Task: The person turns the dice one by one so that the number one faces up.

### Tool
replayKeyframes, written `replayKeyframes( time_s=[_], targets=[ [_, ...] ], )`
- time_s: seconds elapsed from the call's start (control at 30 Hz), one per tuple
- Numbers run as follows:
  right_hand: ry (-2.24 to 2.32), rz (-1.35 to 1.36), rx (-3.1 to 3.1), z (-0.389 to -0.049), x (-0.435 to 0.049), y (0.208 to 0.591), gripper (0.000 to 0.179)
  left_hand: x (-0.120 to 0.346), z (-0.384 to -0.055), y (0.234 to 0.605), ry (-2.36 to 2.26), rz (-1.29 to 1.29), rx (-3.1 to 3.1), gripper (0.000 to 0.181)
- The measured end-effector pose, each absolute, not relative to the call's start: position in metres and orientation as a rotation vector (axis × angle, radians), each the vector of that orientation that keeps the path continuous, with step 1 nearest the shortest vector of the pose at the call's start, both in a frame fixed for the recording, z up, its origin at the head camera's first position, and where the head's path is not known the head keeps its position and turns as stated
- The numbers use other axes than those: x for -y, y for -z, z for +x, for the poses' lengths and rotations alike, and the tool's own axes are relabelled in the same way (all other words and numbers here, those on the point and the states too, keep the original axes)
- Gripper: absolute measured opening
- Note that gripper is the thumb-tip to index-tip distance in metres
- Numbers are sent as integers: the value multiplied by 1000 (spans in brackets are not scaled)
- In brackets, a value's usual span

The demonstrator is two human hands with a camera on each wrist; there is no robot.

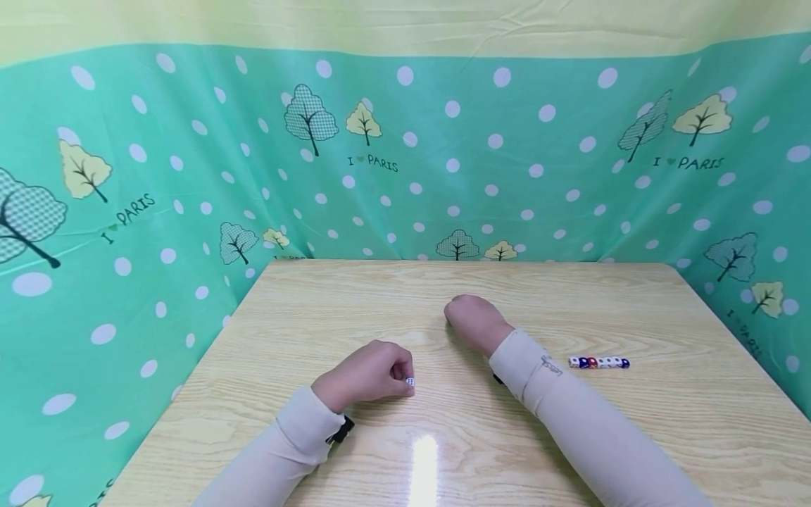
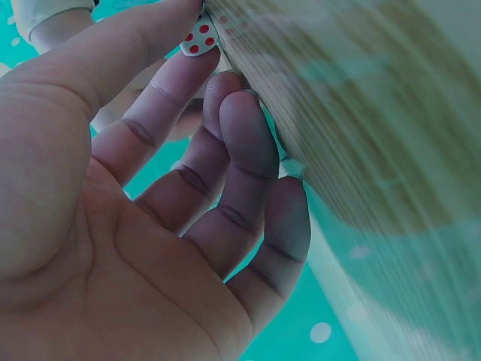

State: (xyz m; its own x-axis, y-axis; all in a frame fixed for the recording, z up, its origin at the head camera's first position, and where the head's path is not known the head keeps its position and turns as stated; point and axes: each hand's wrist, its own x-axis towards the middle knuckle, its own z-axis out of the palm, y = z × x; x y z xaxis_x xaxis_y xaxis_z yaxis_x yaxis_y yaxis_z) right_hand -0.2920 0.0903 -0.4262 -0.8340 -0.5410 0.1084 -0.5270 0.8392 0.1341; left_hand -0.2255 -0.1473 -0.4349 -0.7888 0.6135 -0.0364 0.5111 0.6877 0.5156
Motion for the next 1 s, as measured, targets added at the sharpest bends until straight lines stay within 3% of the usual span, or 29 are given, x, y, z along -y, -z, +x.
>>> replayKeyframes(
  time_s=[0.5,1.0],
  targets=[
    [-37,814,2950,-282,-117,425,17,146,-224,433,-734,900,-2688,22],
    [-454,823,3039,-266,-145,421,9,147,-222,431,-742,894,-2681,21]
  ],
)
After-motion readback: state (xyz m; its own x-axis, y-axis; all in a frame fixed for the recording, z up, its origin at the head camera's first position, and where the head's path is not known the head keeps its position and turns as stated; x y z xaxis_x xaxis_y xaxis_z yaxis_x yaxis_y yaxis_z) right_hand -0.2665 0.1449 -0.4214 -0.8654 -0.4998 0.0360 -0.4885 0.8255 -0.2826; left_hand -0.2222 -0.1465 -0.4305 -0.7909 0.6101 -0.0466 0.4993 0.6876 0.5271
